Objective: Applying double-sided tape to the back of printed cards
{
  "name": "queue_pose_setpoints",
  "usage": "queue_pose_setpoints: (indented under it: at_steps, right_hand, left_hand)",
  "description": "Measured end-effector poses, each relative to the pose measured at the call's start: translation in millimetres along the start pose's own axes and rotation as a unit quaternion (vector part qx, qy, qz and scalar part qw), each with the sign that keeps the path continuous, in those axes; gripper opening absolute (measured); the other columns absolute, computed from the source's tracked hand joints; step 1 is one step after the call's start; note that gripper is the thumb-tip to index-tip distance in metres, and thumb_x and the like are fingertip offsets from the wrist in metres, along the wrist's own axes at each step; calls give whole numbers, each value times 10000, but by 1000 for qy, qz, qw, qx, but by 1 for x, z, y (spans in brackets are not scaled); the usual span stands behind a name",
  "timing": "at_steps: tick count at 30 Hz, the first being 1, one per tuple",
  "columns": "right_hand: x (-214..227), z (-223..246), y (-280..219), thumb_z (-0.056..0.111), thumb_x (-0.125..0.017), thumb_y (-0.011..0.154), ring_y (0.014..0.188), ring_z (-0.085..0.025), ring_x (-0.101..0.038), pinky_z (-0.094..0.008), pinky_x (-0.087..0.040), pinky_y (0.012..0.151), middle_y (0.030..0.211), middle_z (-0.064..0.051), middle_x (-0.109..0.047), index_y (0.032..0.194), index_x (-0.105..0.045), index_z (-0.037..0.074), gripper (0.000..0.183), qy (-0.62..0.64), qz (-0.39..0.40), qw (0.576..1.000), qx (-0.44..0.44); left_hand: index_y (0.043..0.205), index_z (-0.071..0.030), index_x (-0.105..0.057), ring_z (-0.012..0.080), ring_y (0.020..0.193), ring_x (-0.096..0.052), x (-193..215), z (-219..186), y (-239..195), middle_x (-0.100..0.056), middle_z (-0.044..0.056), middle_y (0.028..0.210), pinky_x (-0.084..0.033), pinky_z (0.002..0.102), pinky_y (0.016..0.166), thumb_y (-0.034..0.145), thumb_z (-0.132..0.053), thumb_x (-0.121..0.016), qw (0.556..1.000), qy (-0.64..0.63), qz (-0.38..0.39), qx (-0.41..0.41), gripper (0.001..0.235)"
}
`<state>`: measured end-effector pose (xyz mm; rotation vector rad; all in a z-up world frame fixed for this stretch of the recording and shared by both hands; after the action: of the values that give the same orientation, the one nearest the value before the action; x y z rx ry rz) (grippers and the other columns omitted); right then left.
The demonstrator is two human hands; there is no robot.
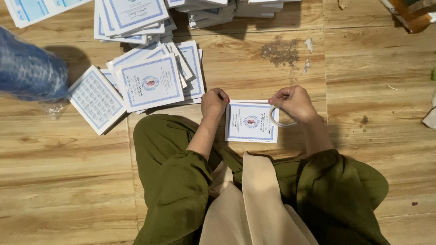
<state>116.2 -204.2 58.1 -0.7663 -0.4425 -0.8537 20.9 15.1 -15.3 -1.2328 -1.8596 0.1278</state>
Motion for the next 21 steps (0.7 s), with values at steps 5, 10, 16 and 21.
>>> queue_pose_setpoints:
  at_steps: [5, 10, 16, 21]
  right_hand:
    - [8, 46, -16, 323, -682, 687, 720, -254, -613, -372, -469, 642, 680, -59, -645, 828, -710, 168, 212, -61, 5, 998, -18]
    - [-7, 61, -13, 377, -649, 678, 714, -277, -639, -349, -481, 623, 665, -26, -648, 789, -713, 212, 208, -106, 6, 994, -23]
    - [-41, 120, -42, 211, -697, 663, 637, -103, -547, -244, -454, 613, 645, -43, -637, 781, -704, 122, 148, 155, 28, 983, 94]
    - [-57, 120, -47, 146, -688, 658, 532, 7, -470, -120, -369, 511, 569, 58, -556, 754, -687, 97, 108, 264, 31, 962, 63]
  left_hand:
    - [811, -103, -637, 339, 870, -612, 19, -23, -39, -612, 148, 807, -496, 421, 755, 726, -73, -662, 999, -44, -23, -22, 93]
    - [997, -84, -469, 395, 963, -565, 11, -19, -64, -501, 152, 999, -482, 475, 820, 703, -107, -717, 998, -25, -22, -45, 385]
    - [1037, -120, -390, 416, 1017, -546, 20, -33, -69, -529, 157, 1031, -452, 480, 871, 779, -91, -636, 999, -21, 34, -14, 358]
    - [960, -136, -458, 389, 970, -578, 2, -9, -46, -553, 121, 944, -455, 463, 849, 750, -141, -636, 998, -44, 36, 22, 275]
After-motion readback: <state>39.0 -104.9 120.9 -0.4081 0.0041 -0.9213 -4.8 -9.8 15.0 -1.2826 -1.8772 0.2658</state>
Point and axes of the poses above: each hand's wrist, its own y-axis towards the middle knuckle, its own x-axis out of the back of the hand, z = x × y, the point moved 3 cm from there along y, towards the middle knuckle
